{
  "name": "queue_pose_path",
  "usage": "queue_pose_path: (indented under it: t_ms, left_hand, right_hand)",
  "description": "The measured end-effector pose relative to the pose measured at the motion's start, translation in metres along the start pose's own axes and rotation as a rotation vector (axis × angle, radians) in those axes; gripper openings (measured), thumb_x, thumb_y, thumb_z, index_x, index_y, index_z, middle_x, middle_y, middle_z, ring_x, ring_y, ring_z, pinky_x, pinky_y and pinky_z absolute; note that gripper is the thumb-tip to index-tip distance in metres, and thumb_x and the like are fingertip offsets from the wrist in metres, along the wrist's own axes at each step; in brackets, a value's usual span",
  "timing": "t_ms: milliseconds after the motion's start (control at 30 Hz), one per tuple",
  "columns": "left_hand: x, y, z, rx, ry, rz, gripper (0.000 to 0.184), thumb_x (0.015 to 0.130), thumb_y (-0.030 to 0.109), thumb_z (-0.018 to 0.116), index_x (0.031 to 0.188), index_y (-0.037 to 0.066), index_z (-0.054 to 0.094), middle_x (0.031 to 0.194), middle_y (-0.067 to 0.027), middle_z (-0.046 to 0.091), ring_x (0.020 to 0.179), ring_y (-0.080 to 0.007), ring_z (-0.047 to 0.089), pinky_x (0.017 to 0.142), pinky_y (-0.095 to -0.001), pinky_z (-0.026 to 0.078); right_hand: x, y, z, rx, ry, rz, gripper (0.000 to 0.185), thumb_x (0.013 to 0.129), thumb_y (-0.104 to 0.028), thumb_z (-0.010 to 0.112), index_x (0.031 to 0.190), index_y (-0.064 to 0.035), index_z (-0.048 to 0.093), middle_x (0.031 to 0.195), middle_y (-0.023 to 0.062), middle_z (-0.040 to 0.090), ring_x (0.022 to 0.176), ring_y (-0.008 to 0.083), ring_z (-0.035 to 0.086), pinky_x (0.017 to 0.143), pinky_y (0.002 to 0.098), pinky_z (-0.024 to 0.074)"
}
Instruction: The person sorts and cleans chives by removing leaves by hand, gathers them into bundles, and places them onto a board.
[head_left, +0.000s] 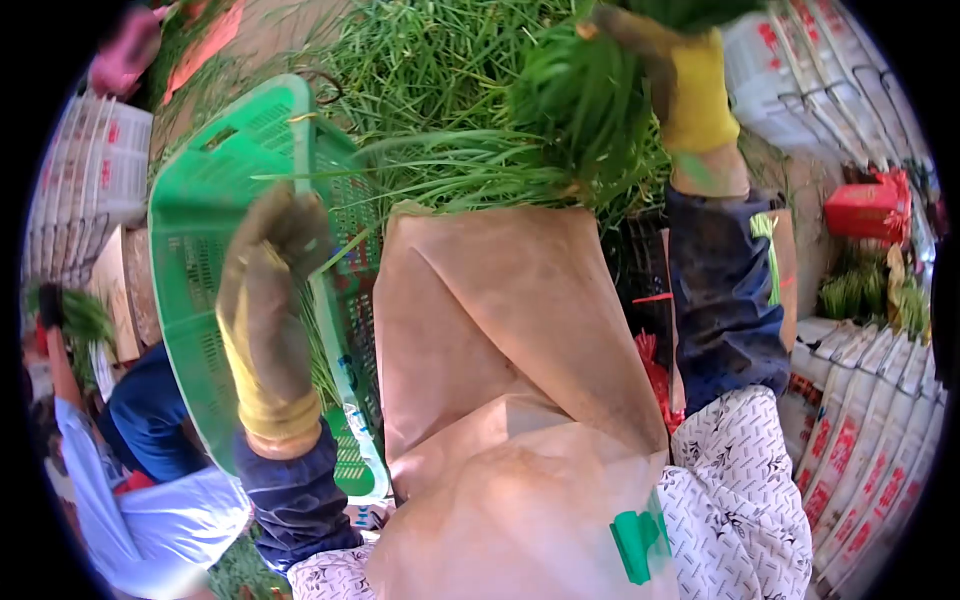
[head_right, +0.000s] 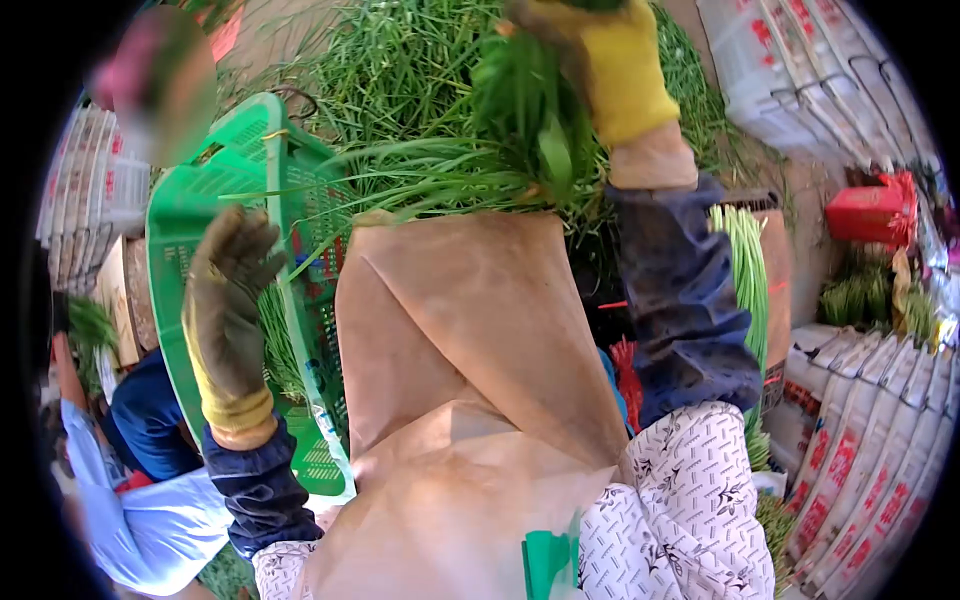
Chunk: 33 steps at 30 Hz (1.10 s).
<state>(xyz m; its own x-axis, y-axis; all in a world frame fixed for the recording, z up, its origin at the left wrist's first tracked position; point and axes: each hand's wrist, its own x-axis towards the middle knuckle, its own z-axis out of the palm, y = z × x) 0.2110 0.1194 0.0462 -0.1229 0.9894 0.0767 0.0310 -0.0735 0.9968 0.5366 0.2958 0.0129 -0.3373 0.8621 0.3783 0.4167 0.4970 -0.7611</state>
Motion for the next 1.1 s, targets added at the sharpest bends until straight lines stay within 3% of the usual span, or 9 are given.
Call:
queue_pose_path:
  t_ms: [33,167,233,400,567,700,800,1000,1100]
  left_hand:
    - [-0.011,0.000,0.000,-0.007,0.029,-0.025,0.064,0.096,0.045,0.051,0.133,-0.007,0.045,0.117,-0.0186,0.061,0.106,-0.0263,0.061,0.092,-0.0394,0.049]
    - [-0.031,-0.005,0.002,-0.198,0.010,-0.150,0.059,0.095,0.040,0.055,0.130,-0.007,0.048,0.109,-0.0148,0.063,0.098,-0.0210,0.062,0.085,-0.0353,0.051]
    - [-0.020,0.004,0.005,-0.089,0.110,-0.125,0.057,0.095,0.038,0.057,0.130,-0.005,0.049,0.108,-0.0132,0.063,0.094,-0.0179,0.060,0.083,-0.0329,0.050]
    - [0.074,-0.042,0.008,0.213,0.158,0.033,0.043,0.094,0.031,0.059,0.122,-0.002,0.055,0.098,-0.0039,0.060,0.086,-0.0083,0.052,0.075,-0.0242,0.044]
    - [0.146,-0.116,0.015,-0.278,0.427,-0.155,0.043,0.095,0.034,0.055,0.119,-0.002,0.056,0.109,-0.0075,0.062,0.095,-0.0186,0.057,0.082,-0.0305,0.046]
    - [0.128,-0.118,0.049,0.040,-0.018,-0.245,0.053,0.098,0.045,0.044,0.123,-0.001,0.053,0.120,-0.0103,0.061,0.112,-0.0217,0.056,0.092,-0.0300,0.045]
    - [0.095,-0.076,0.076,-0.368,-0.389,-0.853,0.087,0.087,0.073,0.038,0.134,0.000,0.045,0.118,-0.0187,0.060,0.102,-0.0309,0.062,0.086,-0.0424,0.053]
    - [0.023,-0.025,0.100,-0.811,-0.657,-0.656,0.115,0.072,0.090,0.032,0.132,-0.007,0.044,0.117,-0.0189,0.061,0.101,-0.0264,0.063,0.076,-0.0380,0.056]
    - [-0.007,-0.056,0.106,-1.211,-0.695,-0.610,0.091,0.084,0.071,0.042,0.139,-0.001,0.038,0.130,-0.0188,0.052,0.113,-0.0275,0.056,0.093,-0.0417,0.050]
  right_hand:
    - [-0.008,0.013,0.012,0.663,0.173,0.390,0.024,0.080,-0.018,0.071,0.099,-0.0044,0.068,0.090,0.0108,0.070,0.078,0.0184,0.068,0.067,0.0309,0.0554]
    - [-0.037,0.106,0.059,-0.432,0.236,0.187,0.027,0.081,-0.021,0.070,0.102,-0.0045,0.069,0.098,0.0103,0.070,0.083,0.0169,0.067,0.073,0.0307,0.0555]
    - [-0.005,0.034,0.040,0.125,0.281,0.738,0.028,0.082,-0.016,0.069,0.107,-0.0023,0.069,0.100,0.0083,0.070,0.082,0.0150,0.066,0.071,0.0305,0.0552]
    - [0.030,-0.028,-0.012,0.495,0.160,0.233,0.025,0.083,-0.008,0.066,0.106,0.0028,0.068,0.096,0.0105,0.070,0.081,0.0160,0.066,0.073,0.0280,0.0549]
    - [0.045,-0.093,-0.072,0.479,-0.003,0.039,0.037,0.088,-0.012,0.059,0.119,0.0073,0.057,0.100,0.0111,0.066,0.094,0.0199,0.064,0.088,0.0330,0.0518]
    - [0.054,-0.119,-0.091,0.489,-0.008,-0.002,0.036,0.090,-0.016,0.056,0.118,0.0070,0.058,0.103,0.0121,0.066,0.098,0.0202,0.063,0.092,0.0330,0.0502]
    - [0.064,-0.121,-0.087,0.373,0.063,-0.012,0.031,0.086,-0.013,0.063,0.113,0.0025,0.064,0.099,0.0076,0.067,0.088,0.0164,0.065,0.083,0.0301,0.0534]
    - [0.029,-0.149,-0.001,-0.032,0.112,-0.185,0.030,0.070,-0.013,0.069,0.098,-0.0036,0.067,0.090,0.0133,0.067,0.079,0.0263,0.064,0.072,0.0360,0.0516]
    - [-0.044,-0.168,0.071,-0.108,-0.047,-0.462,0.044,0.058,-0.013,0.069,0.101,-0.0102,0.065,0.088,0.0094,0.060,0.088,0.0315,0.061,0.079,0.0421,0.0474]
